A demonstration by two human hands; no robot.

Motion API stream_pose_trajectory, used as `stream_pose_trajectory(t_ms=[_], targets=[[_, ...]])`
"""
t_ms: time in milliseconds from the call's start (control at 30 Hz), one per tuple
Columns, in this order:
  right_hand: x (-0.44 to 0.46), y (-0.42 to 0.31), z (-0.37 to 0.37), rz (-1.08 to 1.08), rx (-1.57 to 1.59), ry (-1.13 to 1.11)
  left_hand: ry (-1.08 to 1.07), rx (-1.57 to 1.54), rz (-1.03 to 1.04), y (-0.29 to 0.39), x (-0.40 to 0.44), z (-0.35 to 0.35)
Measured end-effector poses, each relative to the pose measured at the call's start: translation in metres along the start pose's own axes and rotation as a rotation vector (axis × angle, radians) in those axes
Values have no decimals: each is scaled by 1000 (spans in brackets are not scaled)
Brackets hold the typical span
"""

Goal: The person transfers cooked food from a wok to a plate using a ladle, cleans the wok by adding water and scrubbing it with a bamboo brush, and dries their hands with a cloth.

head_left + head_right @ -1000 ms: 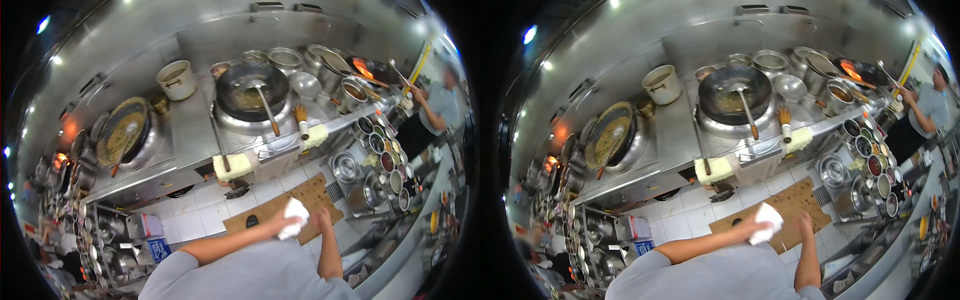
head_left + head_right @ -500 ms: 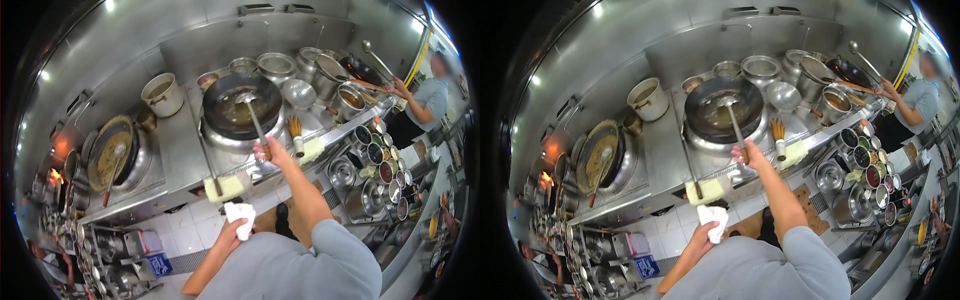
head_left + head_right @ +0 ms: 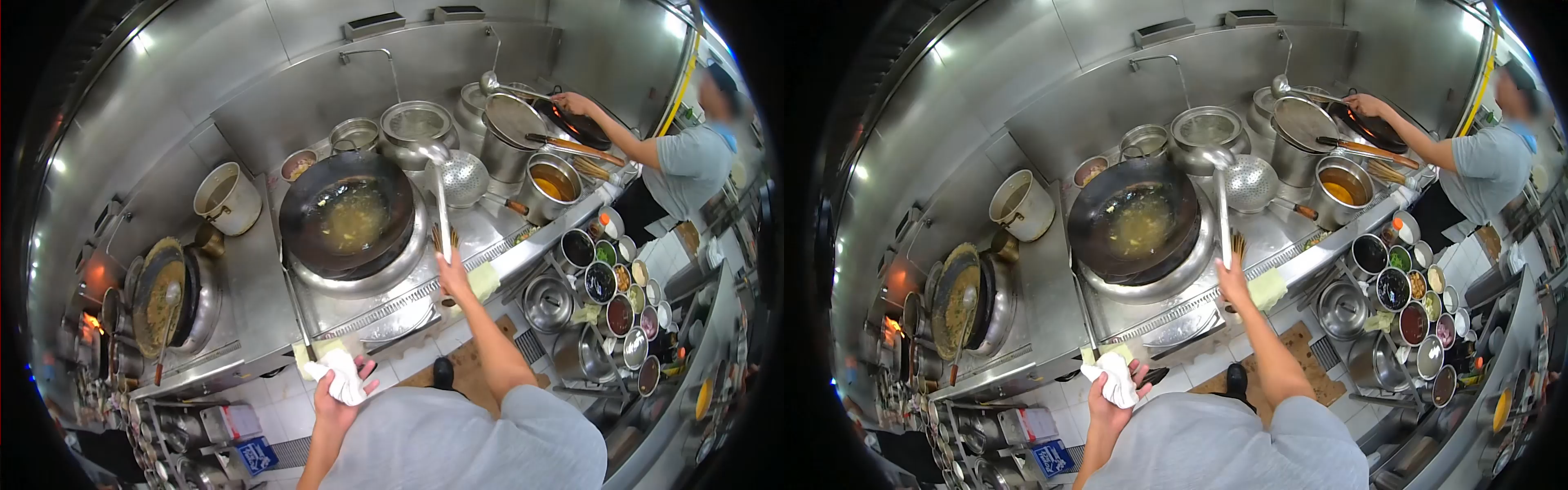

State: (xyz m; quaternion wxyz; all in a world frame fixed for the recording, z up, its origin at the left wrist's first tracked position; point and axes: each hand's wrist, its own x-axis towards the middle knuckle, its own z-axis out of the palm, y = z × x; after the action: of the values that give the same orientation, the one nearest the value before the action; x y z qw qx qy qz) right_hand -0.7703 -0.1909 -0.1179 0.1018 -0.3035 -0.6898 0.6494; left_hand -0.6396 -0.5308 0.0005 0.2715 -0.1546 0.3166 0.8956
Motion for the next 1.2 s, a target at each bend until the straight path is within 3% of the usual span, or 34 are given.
stream_pose_trajectory(t_ms=[33, 67, 100, 133, 167, 200, 267, 300, 333, 367, 433, 500, 567, 633, 700, 767, 833, 900, 967, 1033, 1100, 1167, 1200], targets=[[49, 79, -17, -386, -242, 189, 9, -5, 6, -4, 4, 6], [34, 67, -45, -279, -252, 166, 23, -13, -38, -6, 7, 11], [29, 51, -72, 168, -210, -3, 39, -23, -76, -8, 11, 14], [43, 90, -91, -121, -467, 93, 59, -37, -56, -11, 17, 10], [59, 125, -109, -167, -571, 97, 18, 34, -72, -16, 25, 0], [69, 139, -123, 19, -503, 27, -16, 107, -87, -17, 22, -1], [77, 149, -146, 10, -387, -34, 83, 218, -36, -28, 27, 7], [74, 135, -152, -13, -534, -6, 92, 278, -25, -30, 31, 9], [102, 176, -159, -289, -932, 157, 163, 259, -44, -31, 33, 14], [90, 144, -156, -306, -1071, 180, 180, 253, -36, -33, 36, 18], [65, 79, -129, -433, -974, 213, 286, 375, -29, -32, 40, 21], [62, 69, -91, -392, -943, 131, 294, 356, 21, -29, 42, 19], [44, 51, -48, -52, -968, -161, 226, 217, -98, -24, 44, 15], [25, 66, -18, -35, -1080, -216, 219, 157, -102, -22, 47, 8], [23, 104, -7, -128, -980, -146, 163, 113, -141, -17, 46, -6], [54, 146, -10, -24, -594, -242, 178, 90, -130, -2, 37, -13], [60, 108, -14, 359, 55, -186, 103, 117, -50, 20, 21, -23], [55, 57, -32, 358, 366, -289, 149, 120, 28, 34, 13, -42], [2, -29, -9, -11, 289, -261, 222, 59, 74, 39, 13, -79], [18, -66, -9, -145, 24, -221, 266, -34, 177, 56, 4, -94], [22, -122, 2, -287, -467, -135, 262, 1, 191, 75, -11, -116], [79, -130, -2, -837, -1031, -91, 309, 18, 298, 86, -21, -138], [69, -159, 16, -841, -1028, -82, 300, -18, 274, 91, -29, -152]])
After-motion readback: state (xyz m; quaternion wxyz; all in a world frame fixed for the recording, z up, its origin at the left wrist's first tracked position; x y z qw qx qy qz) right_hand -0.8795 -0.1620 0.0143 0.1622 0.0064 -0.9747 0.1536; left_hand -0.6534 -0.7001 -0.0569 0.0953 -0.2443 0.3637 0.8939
